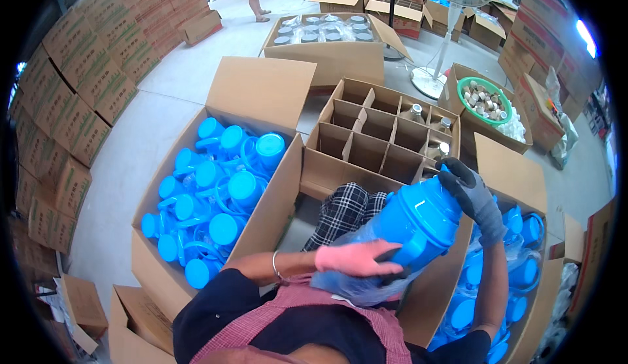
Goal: The person assembles blue thermos bottles by removing the inner metal container from a cardboard divider, placing it into a blue plastic outer shell, and then screwing on a blue plastic top.
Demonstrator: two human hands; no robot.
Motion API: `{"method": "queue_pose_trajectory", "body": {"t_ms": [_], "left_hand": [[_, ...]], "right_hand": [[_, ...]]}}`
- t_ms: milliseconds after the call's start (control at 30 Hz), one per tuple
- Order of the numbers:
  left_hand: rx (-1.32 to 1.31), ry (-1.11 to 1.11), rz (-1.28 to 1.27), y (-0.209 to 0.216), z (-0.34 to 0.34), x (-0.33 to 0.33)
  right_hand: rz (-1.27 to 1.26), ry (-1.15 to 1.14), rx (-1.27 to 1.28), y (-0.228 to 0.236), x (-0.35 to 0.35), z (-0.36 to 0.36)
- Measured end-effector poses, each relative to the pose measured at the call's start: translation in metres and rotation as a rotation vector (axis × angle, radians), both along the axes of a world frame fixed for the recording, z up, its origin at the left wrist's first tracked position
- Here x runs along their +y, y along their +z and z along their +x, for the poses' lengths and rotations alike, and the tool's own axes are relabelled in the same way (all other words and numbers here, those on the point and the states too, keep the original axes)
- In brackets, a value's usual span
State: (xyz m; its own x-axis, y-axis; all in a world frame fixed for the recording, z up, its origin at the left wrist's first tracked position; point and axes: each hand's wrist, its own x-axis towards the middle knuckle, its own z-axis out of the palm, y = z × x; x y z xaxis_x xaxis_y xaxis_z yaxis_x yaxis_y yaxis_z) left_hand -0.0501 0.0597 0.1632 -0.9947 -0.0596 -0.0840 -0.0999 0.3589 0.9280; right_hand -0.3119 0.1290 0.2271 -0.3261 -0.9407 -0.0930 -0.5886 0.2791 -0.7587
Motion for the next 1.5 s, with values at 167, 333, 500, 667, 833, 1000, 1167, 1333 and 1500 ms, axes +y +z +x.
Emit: {"method": "queue_pose_trajectory", "body": {"t_ms": [167, 333, 500, 667, 833, 1000, 1167, 1333, 1500], "left_hand": [[0.112, 0.1, 0.561, -0.051, 0.016, -0.063], [0.186, 0.219, 0.035, -0.024, 0.0, 0.013], [0.141, 0.067, 0.706, -0.02, 0.013, -0.073], [0.136, 0.016, -0.173, -0.01, 0.001, -0.013], [0.27, 0.158, 0.591, -0.035, 0.006, -0.075], [0.361, 0.176, -0.007, -0.018, -0.003, -0.024], [0.119, 0.063, 0.506, -0.032, 0.019, -0.096], [0.142, 0.148, 0.0, -0.005, 0.018, -0.036], [0.29, 0.148, 0.172, -0.082, 0.04, -0.101]], "right_hand": [[-0.291, 0.205, -0.128, 0.015, 0.01, 0.014], [0.045, 0.126, 0.211, -0.008, 0.003, -0.01], [-0.3, 0.277, -0.119, 0.019, 0.009, 0.013], [0.175, 0.037, 0.121, 0.011, -0.005, 0.012], [-0.33, 0.324, -0.06, 0.024, 0.007, 0.021], [0.105, 0.218, 0.277, 0.006, -0.005, 0.002], [-0.329, 0.392, 0.068, 0.032, -0.008, 0.031], [0.061, 0.158, 0.197, 0.009, -0.02, 0.021], [-0.267, 0.366, -0.318, 0.022, -0.021, 0.036]]}}
